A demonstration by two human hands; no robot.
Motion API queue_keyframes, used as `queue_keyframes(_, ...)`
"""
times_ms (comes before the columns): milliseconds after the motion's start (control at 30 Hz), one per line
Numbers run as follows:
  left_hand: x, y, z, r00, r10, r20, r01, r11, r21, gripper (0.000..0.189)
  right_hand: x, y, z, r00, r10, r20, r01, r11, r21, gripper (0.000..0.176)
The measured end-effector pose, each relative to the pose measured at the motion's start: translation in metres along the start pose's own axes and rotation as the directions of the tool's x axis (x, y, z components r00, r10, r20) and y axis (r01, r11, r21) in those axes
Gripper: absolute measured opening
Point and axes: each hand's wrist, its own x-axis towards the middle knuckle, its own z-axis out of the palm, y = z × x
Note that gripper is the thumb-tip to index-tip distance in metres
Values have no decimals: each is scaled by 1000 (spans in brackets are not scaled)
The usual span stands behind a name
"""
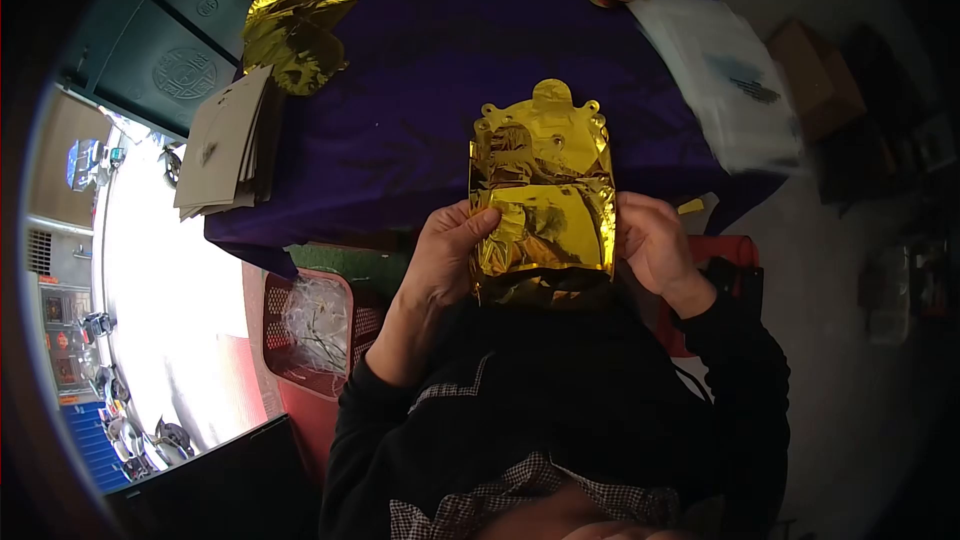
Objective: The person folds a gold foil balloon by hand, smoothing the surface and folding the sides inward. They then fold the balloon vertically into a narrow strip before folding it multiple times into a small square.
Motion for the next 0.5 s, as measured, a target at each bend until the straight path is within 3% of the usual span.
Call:
queue_keyframes(133, 1, 1, -3, 1000, -9, 15, 9, 1000, 17, 27, 0, 5, 3, 998, -39, -50, 34, 995, -95, 23)
queue_keyframes(333, 1, -1, -3, 997, 1, -75, 6, 996, 85, 24, 6, 16, -4, 992, -113, -59, 101, 980, -170, 21)
queue_keyframes(467, 1, -3, 3, 991, 40, -129, -21, 989, 146, 24, 9, 19, -15, 993, -117, -7, 115, 984, -135, 23)
queue_keyframes(500, 1, -3, 4, 989, 46, -140, -24, 987, 157, 23, 11, 18, -18, 998, -69, 0, 69, 997, -30, 24)
